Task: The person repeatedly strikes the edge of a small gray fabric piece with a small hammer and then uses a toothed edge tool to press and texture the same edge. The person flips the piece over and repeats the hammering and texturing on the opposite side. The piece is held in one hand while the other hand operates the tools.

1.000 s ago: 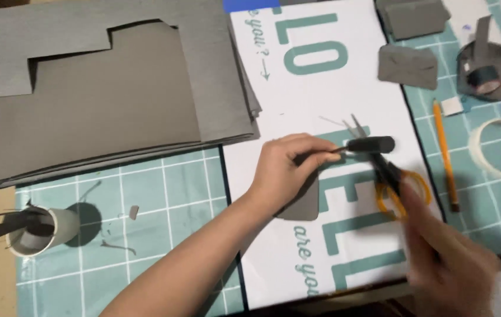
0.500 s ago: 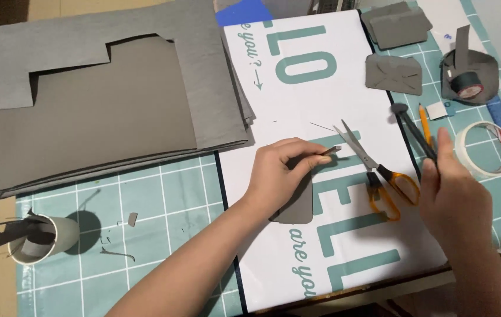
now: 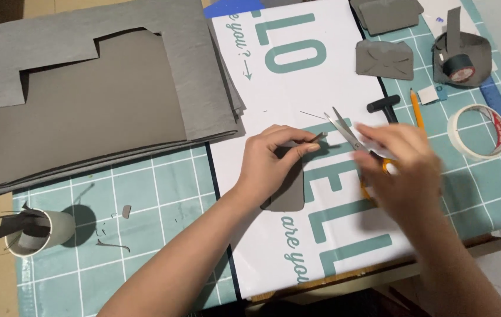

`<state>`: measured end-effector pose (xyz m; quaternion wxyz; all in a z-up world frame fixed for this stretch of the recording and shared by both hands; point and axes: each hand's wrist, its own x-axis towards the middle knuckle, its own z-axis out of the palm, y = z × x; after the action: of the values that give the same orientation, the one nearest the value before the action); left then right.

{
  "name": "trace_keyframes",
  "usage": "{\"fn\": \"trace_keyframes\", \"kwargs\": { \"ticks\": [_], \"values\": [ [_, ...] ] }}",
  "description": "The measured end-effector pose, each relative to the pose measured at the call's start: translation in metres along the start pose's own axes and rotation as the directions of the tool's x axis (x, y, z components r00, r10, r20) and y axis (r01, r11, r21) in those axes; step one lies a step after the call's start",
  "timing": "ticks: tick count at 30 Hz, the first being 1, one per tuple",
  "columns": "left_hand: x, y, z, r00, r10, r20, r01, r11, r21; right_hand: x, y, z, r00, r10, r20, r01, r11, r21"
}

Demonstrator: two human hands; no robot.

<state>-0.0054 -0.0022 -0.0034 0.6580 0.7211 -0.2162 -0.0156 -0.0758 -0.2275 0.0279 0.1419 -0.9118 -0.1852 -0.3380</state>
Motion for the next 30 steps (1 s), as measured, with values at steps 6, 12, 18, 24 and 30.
{"fn": "trace_keyframes", "kwargs": {
  "ticks": [6,12,18,24,30],
  "values": [
    [0.001,0.006,0.000,0.998,-0.066,-0.023,0.068,0.991,0.115,0.049,-0.037,0.027,0.960,0.249,0.124,-0.278,0.862,0.423],
    [-0.002,0.028,-0.023,0.988,-0.153,0.036,0.140,0.959,0.248,0.051,-0.039,0.023,0.970,0.201,0.139,-0.241,0.879,0.412],
    [-0.047,0.061,-0.015,0.967,-0.014,0.254,-0.159,0.743,0.650,0.055,-0.040,0.021,0.965,0.192,0.179,-0.248,0.891,0.381],
    [-0.073,0.017,0.002,0.879,-0.014,0.477,-0.424,0.438,0.793,0.054,-0.038,0.031,0.967,0.099,0.233,-0.173,0.930,0.324],
    [-0.073,0.015,0.001,0.896,0.101,0.433,-0.444,0.207,0.872,0.047,-0.021,0.048,0.939,0.101,0.328,-0.220,0.909,0.352]
  ]
}}
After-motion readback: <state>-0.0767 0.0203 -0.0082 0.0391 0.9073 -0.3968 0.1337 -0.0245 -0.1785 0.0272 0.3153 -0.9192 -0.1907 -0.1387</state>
